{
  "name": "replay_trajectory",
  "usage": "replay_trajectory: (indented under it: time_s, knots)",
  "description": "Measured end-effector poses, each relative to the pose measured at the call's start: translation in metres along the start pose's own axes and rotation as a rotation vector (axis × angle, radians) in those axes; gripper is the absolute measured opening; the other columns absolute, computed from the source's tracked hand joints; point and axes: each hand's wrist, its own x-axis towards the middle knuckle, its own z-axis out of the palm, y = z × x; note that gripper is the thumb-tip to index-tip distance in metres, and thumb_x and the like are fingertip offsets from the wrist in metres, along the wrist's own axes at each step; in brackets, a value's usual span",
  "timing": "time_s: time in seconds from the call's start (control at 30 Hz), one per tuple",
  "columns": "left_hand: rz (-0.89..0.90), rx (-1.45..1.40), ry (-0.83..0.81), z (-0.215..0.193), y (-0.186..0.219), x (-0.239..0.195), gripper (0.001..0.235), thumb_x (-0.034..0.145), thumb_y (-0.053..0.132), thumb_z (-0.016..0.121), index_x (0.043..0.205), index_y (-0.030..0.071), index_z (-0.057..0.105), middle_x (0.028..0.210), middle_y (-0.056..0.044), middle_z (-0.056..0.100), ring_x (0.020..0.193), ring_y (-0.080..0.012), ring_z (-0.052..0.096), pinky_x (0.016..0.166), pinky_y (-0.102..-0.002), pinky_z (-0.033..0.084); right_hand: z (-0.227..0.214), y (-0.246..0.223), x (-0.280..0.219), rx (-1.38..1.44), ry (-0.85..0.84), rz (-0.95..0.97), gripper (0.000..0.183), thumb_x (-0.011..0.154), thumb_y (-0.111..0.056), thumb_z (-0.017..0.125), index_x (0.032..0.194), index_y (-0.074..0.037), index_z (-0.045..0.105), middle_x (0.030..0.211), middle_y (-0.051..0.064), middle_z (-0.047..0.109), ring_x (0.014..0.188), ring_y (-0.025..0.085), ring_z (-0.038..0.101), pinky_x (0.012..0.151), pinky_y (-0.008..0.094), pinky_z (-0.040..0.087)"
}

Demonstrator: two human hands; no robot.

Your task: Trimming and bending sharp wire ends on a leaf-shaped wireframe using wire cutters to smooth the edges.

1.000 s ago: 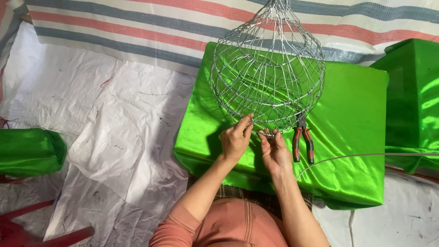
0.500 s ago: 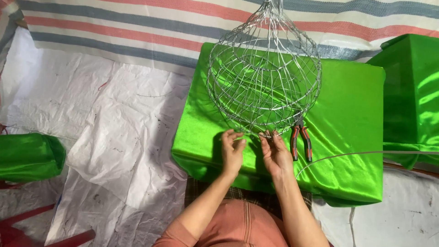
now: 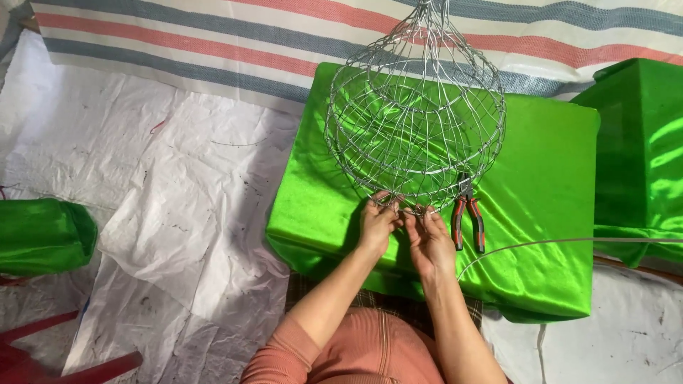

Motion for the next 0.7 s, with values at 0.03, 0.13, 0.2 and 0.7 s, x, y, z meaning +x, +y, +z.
replay_trajectory:
  time_s: [0.03,0.13,0.2,0.7]
  knots:
    - [0.001,0.0,0.001,-0.003,-0.004,0.003,0.039,0.095,0.002,0.068,0.128,0.016,0.056,0.107,-0.01,0.073,0.075,-0.0162,0.071,0.059,-0.03,0.065,0.005,0.001,-0.006,0.0,-0.001,0.001,0.018,0.101,-0.006,0.06,0.118,-0.004,0.064,0.123,0.022,0.07,0.109,0.04,0.071,0.09,0.044,0.066]
    - [-0.002,0.013,0.032,-0.012,-0.013,0.01,0.04,0.094,0.0,0.068,0.128,0.017,0.057,0.106,-0.011,0.073,0.074,-0.0222,0.074,0.059,-0.037,0.067,0.014,0.007,-0.018,-0.028,0.036,-0.002,0.017,0.101,-0.007,0.059,0.117,-0.005,0.063,0.124,0.021,0.07,0.108,0.038,0.072,0.09,0.043,0.066]
    - [0.03,0.044,0.07,-0.016,-0.017,0.011,0.035,0.094,-0.001,0.065,0.124,0.014,0.059,0.104,-0.012,0.074,0.075,-0.0284,0.076,0.06,-0.043,0.067,0.008,0.012,-0.017,-0.058,0.063,-0.015,0.017,0.102,-0.007,0.059,0.118,-0.002,0.063,0.123,0.021,0.07,0.107,0.039,0.072,0.089,0.044,0.066]
    - [-0.194,0.052,-0.236,-0.005,0.037,-0.018,0.044,0.099,0.007,0.052,0.14,0.024,0.049,0.123,-0.011,0.073,0.098,-0.0244,0.074,0.084,-0.043,0.061,0.022,-0.02,-0.076,-1.431,0.015,-0.423,0.023,0.092,-0.025,0.077,0.115,-0.026,0.08,0.091,0.001,0.081,0.069,0.016,0.077,0.072,0.029,0.062]
